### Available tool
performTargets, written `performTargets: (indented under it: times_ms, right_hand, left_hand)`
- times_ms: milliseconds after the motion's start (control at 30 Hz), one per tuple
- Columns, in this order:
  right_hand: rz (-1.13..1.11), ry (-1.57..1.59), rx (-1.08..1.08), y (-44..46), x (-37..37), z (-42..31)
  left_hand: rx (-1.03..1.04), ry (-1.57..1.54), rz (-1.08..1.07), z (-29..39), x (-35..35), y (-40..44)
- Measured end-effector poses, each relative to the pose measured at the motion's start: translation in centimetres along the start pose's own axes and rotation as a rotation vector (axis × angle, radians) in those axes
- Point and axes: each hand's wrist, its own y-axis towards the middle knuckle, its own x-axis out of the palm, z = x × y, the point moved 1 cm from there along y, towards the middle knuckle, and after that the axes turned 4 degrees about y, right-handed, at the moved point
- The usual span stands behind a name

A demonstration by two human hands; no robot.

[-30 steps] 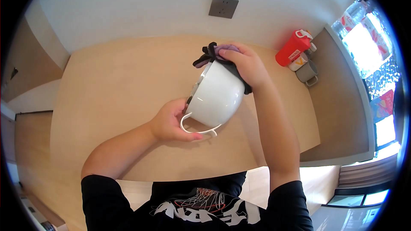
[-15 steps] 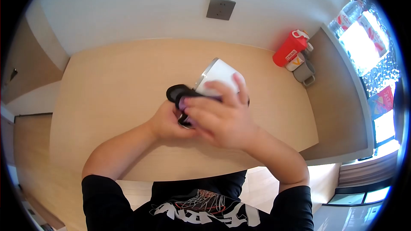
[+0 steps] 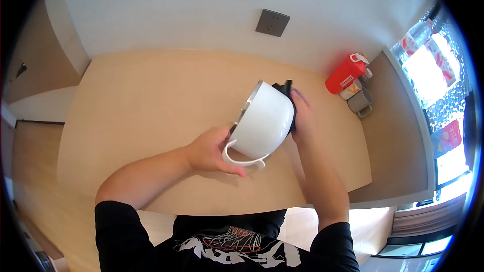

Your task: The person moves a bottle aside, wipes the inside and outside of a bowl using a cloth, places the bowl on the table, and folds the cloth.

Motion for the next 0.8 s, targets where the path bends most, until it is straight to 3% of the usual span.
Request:
performTargets:
  times_ms: [100,167,233,567,800]
  right_hand:
    - [-0.134,-0.402,-0.773,-3.5,-0.2,0.5]
    - [-0.491,-0.786,-1.243,-6.5,1.7,-2.3]
    - [-0.618,-0.898,-1.247,-8.6,2.7,-2.5]
    - [-0.725,-0.875,-1.446,-7.9,1.8,-2.8]
    - [-0.827,-0.926,-1.24,-8.4,6.1,-6.3]
  left_hand:
    - [-0.002,-0.073,0.156,-0.5,-0.2,0.0]
    - [0.0,-0.153,0.228,-0.7,-0.2,0.1]
    - [0.01,-0.234,0.262,-0.1,-0.2,0.5]
    - [0.093,-0.369,0.254,0.4,-1.1,0.9]
    - [0.018,-0.402,0.202,2.6,-1.3,0.9]
